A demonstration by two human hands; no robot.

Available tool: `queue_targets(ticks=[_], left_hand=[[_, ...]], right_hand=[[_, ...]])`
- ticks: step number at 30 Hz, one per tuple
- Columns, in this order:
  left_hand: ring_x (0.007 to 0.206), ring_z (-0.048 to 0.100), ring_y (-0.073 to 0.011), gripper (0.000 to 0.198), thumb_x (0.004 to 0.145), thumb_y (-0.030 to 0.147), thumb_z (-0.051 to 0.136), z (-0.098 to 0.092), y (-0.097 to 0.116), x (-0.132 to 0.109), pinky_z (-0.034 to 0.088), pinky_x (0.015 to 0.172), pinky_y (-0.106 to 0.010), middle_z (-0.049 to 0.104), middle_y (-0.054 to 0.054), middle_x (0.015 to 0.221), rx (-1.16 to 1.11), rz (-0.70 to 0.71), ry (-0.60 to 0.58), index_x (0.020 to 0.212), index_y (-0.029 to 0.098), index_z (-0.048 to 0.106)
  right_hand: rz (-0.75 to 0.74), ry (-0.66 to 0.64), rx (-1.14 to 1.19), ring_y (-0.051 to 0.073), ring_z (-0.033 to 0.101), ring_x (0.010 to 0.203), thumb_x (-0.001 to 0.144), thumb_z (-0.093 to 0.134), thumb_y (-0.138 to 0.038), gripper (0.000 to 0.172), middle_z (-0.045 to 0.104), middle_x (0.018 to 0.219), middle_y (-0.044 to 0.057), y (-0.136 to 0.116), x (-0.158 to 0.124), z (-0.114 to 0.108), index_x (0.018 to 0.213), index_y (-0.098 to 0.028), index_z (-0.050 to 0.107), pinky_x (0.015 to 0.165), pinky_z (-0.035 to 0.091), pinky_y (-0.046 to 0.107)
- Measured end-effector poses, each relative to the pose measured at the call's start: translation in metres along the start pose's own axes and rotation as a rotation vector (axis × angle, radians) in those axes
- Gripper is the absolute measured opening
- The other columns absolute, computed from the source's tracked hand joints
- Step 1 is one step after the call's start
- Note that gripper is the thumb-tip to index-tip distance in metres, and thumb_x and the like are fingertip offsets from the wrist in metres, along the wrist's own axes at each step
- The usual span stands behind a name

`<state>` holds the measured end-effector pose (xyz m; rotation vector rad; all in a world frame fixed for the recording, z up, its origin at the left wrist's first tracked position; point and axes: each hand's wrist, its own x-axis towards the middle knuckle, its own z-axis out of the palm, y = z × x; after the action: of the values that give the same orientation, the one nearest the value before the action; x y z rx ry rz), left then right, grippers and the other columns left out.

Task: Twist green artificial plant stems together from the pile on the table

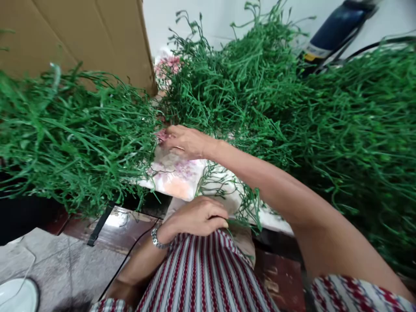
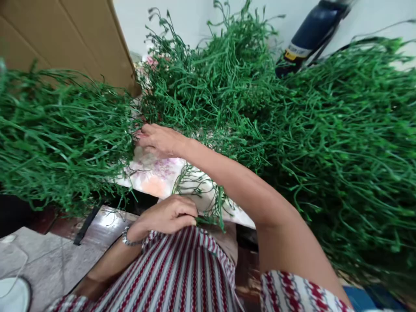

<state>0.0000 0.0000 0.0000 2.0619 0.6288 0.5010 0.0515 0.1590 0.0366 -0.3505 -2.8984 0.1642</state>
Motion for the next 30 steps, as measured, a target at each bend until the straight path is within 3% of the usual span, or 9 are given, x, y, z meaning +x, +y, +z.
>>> queue_targets(ticks=[4,9,12,16,20,22,25,28,30], left_hand=[[0.061,0.042,-0.0093,0.030,0.087,0.024,0.044,-0.002,0.002,-0.003,0.033,0.061,-0.024,0.041,0.002,0.060,-0.145,0.004,0.007,0.058,0.016,0.042],[0.054,0.032,-0.0077,0.038,0.087,0.031,0.046,-0.007,0.000,-0.009,0.027,0.052,-0.022,0.031,0.004,0.056,-0.364,-0.061,0.158,0.053,0.016,0.037],[0.052,0.034,-0.0078,0.038,0.086,0.035,0.048,-0.008,0.001,-0.013,0.029,0.050,-0.022,0.036,0.003,0.053,-0.390,-0.116,0.239,0.053,0.014,0.044],[0.065,0.056,-0.0134,0.025,0.085,0.032,0.051,-0.006,0.006,-0.015,0.044,0.061,-0.024,0.063,-0.005,0.071,-0.408,-0.175,0.268,0.079,0.012,0.065],[0.079,0.063,-0.0167,0.022,0.084,0.028,0.053,-0.002,0.011,-0.012,0.048,0.072,-0.028,0.069,-0.009,0.088,-0.401,-0.161,0.270,0.091,0.014,0.067],[0.075,0.062,-0.0155,0.020,0.084,0.027,0.053,-0.001,0.013,-0.010,0.048,0.070,-0.027,0.069,-0.008,0.083,-0.359,-0.140,0.275,0.089,0.014,0.068],[0.070,0.059,-0.0137,0.018,0.084,0.025,0.054,0.001,0.016,-0.007,0.045,0.066,-0.025,0.066,-0.006,0.076,-0.308,-0.101,0.281,0.084,0.016,0.069],[0.066,0.057,-0.0130,0.017,0.083,0.025,0.054,0.005,0.019,-0.004,0.044,0.063,-0.024,0.063,-0.005,0.073,-0.300,-0.077,0.266,0.083,0.017,0.069],[0.062,0.055,-0.0117,0.016,0.083,0.024,0.054,0.008,0.021,-0.002,0.042,0.059,-0.023,0.062,-0.003,0.068,-0.297,-0.051,0.250,0.081,0.017,0.069]], right_hand=[[-0.023,0.176,0.156,0.013,0.054,0.093,0.091,0.042,-0.025,0.028,0.059,0.099,0.007,-0.009,-0.033,-0.033,0.106,-0.014,0.062,0.083,0.045,0.030],[0.223,0.346,0.288,0.009,0.059,0.077,0.091,0.045,-0.029,0.026,0.065,0.087,0.003,-0.036,-0.094,-0.090,0.095,-0.015,0.066,0.069,0.048,0.023],[0.351,0.474,0.366,0.010,0.061,0.075,0.089,0.048,-0.025,0.021,0.066,0.089,0.004,-0.062,-0.135,-0.102,0.097,-0.017,0.066,0.066,0.050,0.024],[0.538,0.595,0.256,0.015,0.064,0.083,0.088,0.049,-0.022,0.018,0.067,0.091,0.002,-0.101,-0.175,-0.083,0.094,-0.022,0.066,0.072,0.053,0.030],[0.661,0.720,0.207,0.017,0.064,0.085,0.087,0.050,-0.025,0.017,0.067,0.089,0.004,-0.127,-0.197,-0.053,0.094,-0.023,0.065,0.074,0.054,0.032],[0.659,0.687,0.194,0.018,0.063,0.091,0.086,0.052,-0.027,0.021,0.066,0.095,0.005,-0.131,-0.203,-0.042,0.103,-0.022,0.062,0.079,0.053,0.034],[0.619,0.592,0.123,0.023,0.054,0.111,0.083,0.055,-0.038,0.041,0.059,0.116,0.010,-0.133,-0.206,-0.034,0.120,-0.021,0.052,0.094,0.046,0.041],[0.571,0.463,0.066,0.027,0.037,0.129,0.078,0.056,-0.054,0.061,0.047,0.133,0.010,-0.131,-0.204,-0.029,0.129,-0.021,0.044,0.107,0.030,0.049],[0.518,0.394,0.093,0.027,0.031,0.133,0.078,0.056,-0.055,0.059,0.047,0.134,0.009,-0.130,-0.202,-0.024,0.126,-0.022,0.047,0.111,0.020,0.052]])
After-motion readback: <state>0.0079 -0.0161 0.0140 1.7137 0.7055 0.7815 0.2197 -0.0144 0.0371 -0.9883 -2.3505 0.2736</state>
